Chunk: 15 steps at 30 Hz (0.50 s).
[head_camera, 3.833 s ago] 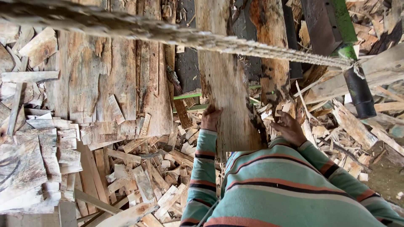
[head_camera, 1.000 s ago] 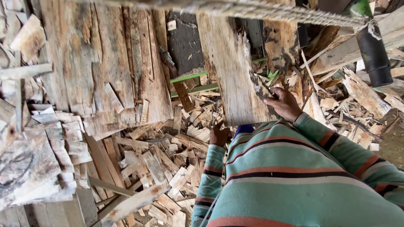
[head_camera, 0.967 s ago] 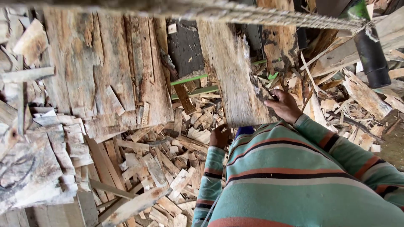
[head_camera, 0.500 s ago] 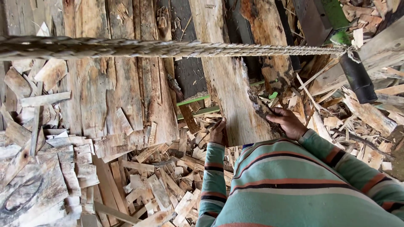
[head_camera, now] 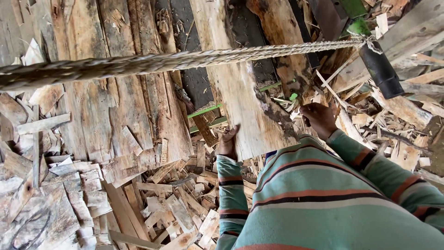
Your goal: Cutting and trimming thin sheets of wood using a large industrial saw machine in a workshop.
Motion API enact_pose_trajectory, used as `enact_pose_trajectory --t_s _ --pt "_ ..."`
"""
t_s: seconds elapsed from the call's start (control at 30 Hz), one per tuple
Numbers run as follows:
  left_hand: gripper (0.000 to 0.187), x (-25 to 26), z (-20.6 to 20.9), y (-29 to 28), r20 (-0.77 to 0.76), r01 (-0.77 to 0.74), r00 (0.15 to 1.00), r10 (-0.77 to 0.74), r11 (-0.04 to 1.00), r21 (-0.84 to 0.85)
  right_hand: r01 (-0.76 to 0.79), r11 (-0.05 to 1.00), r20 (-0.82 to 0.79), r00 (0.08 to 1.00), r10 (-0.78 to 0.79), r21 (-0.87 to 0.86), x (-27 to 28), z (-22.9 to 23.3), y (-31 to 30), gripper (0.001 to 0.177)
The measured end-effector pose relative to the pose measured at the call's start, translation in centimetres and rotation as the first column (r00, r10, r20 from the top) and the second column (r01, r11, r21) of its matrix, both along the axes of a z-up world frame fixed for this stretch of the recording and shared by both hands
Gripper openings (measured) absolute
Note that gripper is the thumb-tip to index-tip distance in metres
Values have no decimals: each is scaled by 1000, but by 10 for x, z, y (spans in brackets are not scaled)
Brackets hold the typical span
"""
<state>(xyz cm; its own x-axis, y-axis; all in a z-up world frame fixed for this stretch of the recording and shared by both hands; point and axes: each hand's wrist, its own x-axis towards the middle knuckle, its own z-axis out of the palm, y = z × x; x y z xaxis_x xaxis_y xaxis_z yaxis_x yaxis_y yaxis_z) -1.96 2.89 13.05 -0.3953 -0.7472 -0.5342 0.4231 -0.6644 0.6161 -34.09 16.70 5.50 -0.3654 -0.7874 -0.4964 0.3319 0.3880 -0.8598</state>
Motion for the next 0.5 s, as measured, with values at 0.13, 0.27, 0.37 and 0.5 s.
enact_pose_trajectory --t_s 0.13,0.27,0.37,0.5 --pt "45 8 -20 -3 73 -3 997 6 999 -37 49 999 -288 956 -49 -6 -3 3 -3 26" --pt "41 10 -24 0 105 21 994 -14 998 -57 76 997 -230 970 -74 -2 -8 9 -9 35" --pt "40 4 -12 1 75 38 997 -34 998 -58 73 997 -97 993 -72 5 -12 -5 -14 43" --pt "43 -6 -28 2 111 81 991 -69 992 -102 25 996 -436 900 14 82 -12 21 -18 55"
